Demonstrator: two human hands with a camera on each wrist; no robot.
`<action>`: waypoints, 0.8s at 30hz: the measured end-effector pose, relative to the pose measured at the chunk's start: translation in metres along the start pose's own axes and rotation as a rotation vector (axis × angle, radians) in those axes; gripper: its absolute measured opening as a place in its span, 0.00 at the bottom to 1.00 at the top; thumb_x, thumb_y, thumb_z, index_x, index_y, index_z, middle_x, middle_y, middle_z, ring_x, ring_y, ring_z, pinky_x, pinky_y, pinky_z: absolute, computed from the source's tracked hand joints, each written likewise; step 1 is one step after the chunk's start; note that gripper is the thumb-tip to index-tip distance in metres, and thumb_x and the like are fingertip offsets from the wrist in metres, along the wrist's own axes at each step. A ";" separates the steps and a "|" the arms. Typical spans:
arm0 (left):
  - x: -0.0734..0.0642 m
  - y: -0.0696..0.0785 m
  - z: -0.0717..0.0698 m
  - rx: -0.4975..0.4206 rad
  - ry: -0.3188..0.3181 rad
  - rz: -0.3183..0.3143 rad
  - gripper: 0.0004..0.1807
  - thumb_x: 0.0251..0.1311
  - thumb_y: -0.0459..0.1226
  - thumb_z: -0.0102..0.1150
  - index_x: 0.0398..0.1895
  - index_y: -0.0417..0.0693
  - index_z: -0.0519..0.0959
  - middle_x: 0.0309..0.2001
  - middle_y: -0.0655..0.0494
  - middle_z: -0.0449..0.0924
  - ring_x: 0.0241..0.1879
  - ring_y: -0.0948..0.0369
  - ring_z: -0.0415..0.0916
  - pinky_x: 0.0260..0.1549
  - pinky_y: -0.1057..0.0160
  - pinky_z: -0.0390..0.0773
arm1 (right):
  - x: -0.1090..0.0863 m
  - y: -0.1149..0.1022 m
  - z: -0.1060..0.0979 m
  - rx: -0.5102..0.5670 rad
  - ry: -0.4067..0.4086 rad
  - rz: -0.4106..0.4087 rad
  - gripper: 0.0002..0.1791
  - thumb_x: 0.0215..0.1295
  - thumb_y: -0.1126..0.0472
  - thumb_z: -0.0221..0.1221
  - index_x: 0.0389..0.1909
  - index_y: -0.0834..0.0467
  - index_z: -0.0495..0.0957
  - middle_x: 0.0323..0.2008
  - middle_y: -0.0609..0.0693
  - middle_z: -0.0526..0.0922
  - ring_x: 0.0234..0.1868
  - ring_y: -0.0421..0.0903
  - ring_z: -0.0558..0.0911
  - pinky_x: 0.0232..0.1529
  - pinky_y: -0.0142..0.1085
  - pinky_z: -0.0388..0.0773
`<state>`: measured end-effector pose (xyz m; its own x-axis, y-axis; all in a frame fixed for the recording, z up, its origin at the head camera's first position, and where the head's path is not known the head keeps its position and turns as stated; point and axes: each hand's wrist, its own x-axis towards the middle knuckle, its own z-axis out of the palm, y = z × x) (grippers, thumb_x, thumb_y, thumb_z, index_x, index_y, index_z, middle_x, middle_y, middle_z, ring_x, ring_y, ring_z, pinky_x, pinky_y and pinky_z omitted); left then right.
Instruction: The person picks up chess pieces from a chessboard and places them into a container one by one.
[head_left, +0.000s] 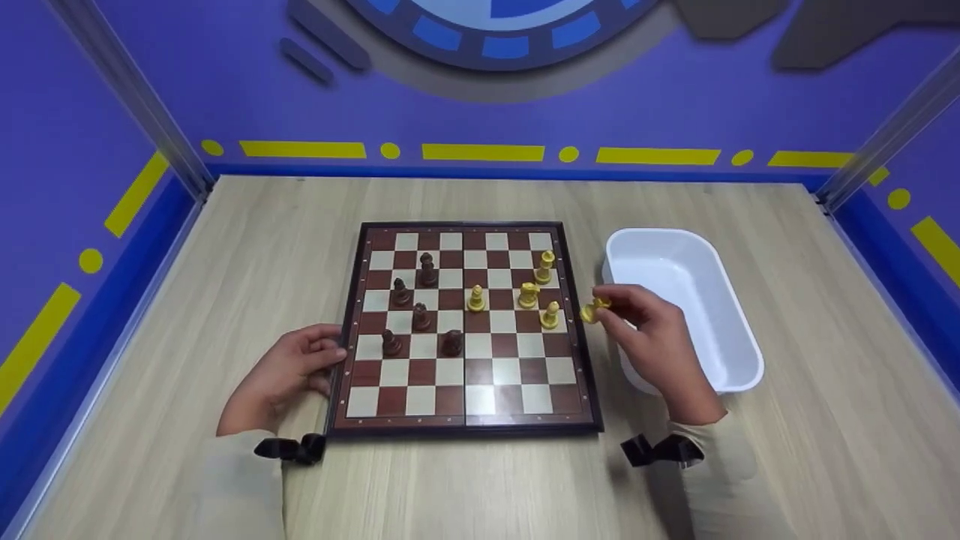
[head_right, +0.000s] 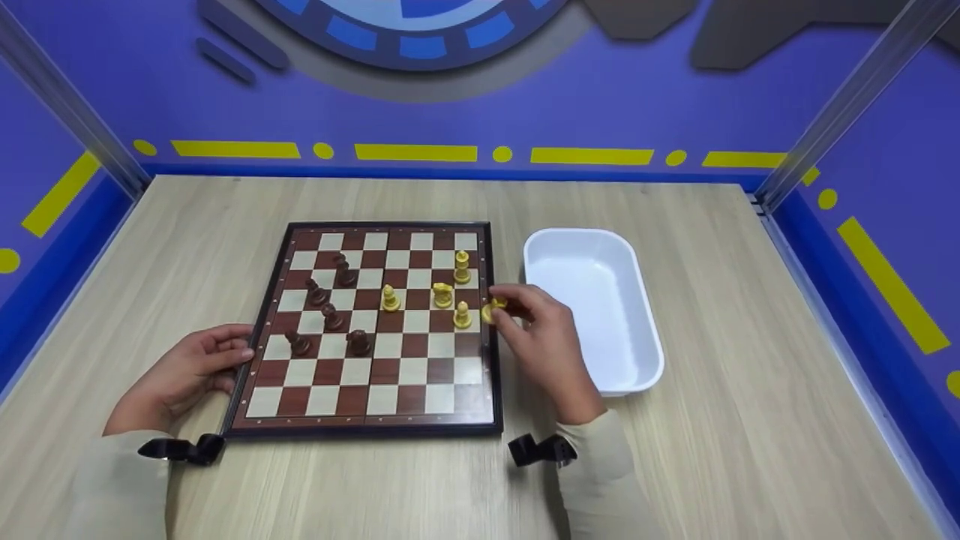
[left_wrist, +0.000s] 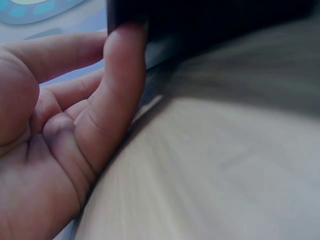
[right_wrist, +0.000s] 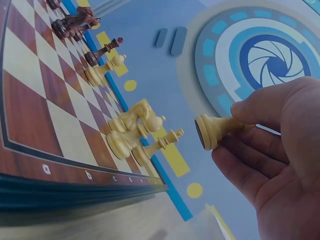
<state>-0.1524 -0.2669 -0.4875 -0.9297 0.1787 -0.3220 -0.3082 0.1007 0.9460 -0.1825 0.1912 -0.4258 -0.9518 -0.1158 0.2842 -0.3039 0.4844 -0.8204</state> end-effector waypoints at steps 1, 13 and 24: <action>0.000 0.000 0.000 -0.002 -0.001 -0.001 0.30 0.64 0.32 0.59 0.66 0.31 0.61 0.32 0.60 0.74 0.19 0.65 0.77 0.20 0.58 0.84 | 0.000 0.000 -0.001 0.000 0.003 0.005 0.12 0.62 0.67 0.63 0.47 0.59 0.82 0.43 0.52 0.85 0.42 0.40 0.82 0.45 0.20 0.79; -0.001 -0.001 0.000 0.009 0.010 -0.005 0.31 0.64 0.32 0.59 0.67 0.31 0.60 0.32 0.60 0.74 0.18 0.65 0.75 0.20 0.60 0.83 | 0.003 0.005 -0.013 0.005 0.044 0.015 0.12 0.63 0.67 0.62 0.47 0.60 0.82 0.42 0.54 0.85 0.41 0.38 0.82 0.42 0.19 0.79; 0.002 -0.003 -0.001 0.015 -0.010 0.012 0.29 0.65 0.34 0.58 0.66 0.33 0.63 0.33 0.58 0.78 0.19 0.63 0.79 0.20 0.58 0.84 | 0.003 0.008 -0.024 -0.041 0.073 0.034 0.12 0.64 0.66 0.61 0.48 0.60 0.82 0.44 0.52 0.84 0.42 0.36 0.80 0.43 0.16 0.76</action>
<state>-0.1532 -0.2676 -0.4910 -0.9313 0.1896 -0.3112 -0.2940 0.1137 0.9490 -0.1871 0.2155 -0.4197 -0.9553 -0.0363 0.2933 -0.2684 0.5222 -0.8095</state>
